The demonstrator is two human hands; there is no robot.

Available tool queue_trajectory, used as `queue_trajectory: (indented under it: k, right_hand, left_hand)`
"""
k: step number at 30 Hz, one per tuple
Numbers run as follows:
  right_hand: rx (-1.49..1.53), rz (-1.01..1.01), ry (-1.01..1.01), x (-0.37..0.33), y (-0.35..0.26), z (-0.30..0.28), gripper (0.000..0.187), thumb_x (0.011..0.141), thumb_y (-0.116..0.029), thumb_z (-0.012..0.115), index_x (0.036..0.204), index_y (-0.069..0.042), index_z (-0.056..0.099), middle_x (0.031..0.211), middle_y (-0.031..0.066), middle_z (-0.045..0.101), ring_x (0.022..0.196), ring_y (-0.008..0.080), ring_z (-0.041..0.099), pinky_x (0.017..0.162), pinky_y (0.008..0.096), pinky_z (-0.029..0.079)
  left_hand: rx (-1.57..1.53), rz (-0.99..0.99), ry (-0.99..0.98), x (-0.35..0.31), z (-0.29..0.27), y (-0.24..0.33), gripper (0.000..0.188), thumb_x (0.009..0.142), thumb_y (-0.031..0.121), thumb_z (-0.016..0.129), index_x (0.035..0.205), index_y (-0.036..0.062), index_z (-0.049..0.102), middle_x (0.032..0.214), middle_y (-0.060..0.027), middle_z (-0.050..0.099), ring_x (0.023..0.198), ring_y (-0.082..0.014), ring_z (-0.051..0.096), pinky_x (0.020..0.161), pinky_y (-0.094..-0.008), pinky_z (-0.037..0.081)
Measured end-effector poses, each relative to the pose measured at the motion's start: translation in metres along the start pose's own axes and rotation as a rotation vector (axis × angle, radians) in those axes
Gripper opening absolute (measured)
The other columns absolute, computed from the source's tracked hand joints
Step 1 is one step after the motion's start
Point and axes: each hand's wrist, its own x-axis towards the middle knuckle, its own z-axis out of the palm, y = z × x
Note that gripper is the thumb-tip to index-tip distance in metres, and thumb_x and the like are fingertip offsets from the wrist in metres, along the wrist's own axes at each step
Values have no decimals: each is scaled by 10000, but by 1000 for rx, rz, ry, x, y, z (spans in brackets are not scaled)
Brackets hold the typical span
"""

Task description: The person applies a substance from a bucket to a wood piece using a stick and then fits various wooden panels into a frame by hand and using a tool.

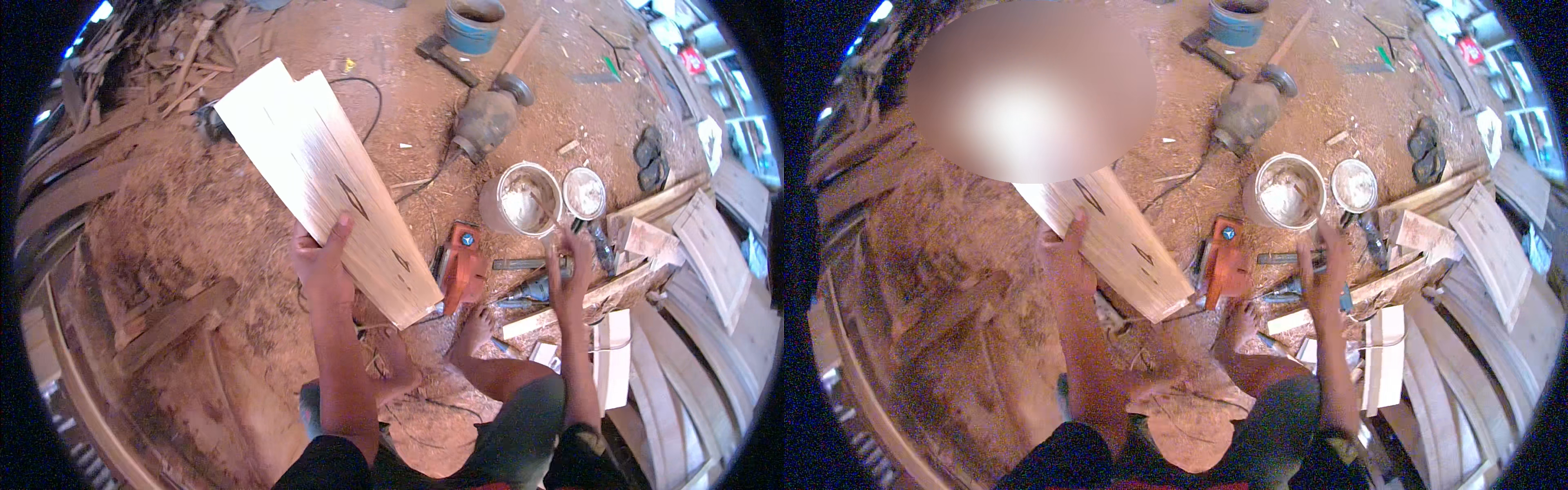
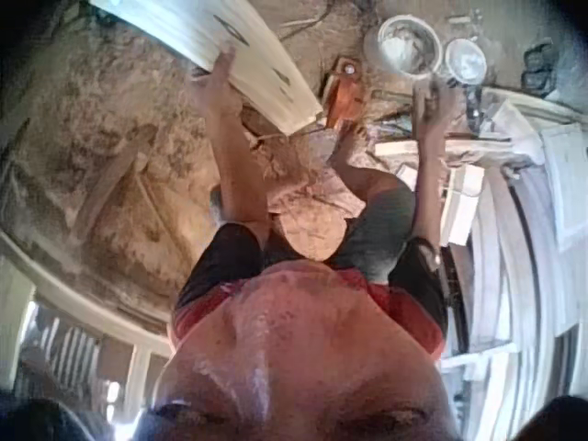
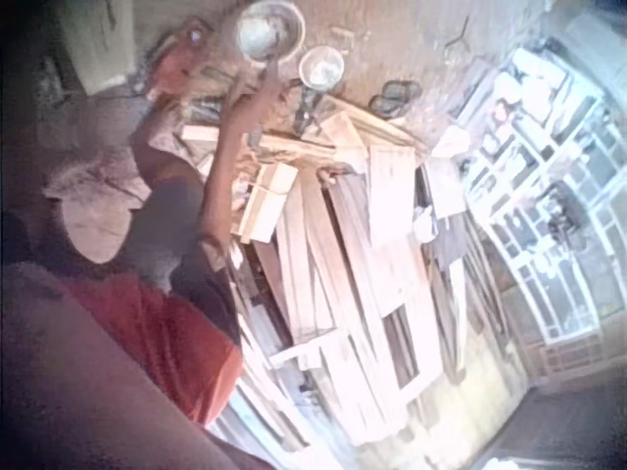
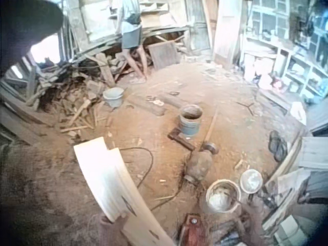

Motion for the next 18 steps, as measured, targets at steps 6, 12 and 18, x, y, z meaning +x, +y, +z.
queue_trajectory:
  k: [6,12,18]
  right_hand:
    - [121,219,-128,-71,-85,-122,318,906,-119,671,1197,-4,613,977,121,641,889,223,605,812,345,475]
    - [346,317,-239,-102,-211,-262,308,907,-106,636,1192,10,616,946,128,634,860,224,599,825,361,485]
    - [471,294,-350,-93,-316,-357,284,960,-159,612,1190,8,628,925,64,644,823,121,599,748,270,499]
  left_hand:
    - [124,32,14,-63,3,148,318,871,86,730,1146,-5,599,1049,-87,687,917,-189,663,815,-334,541]
    - [-165,74,14,-147,21,336,394,889,133,718,1219,6,546,1131,-106,656,999,-214,649,877,-371,547]
    - [-412,106,145,-231,21,494,422,903,189,716,1251,38,533,1186,-96,623,1092,-215,610,957,-396,519]
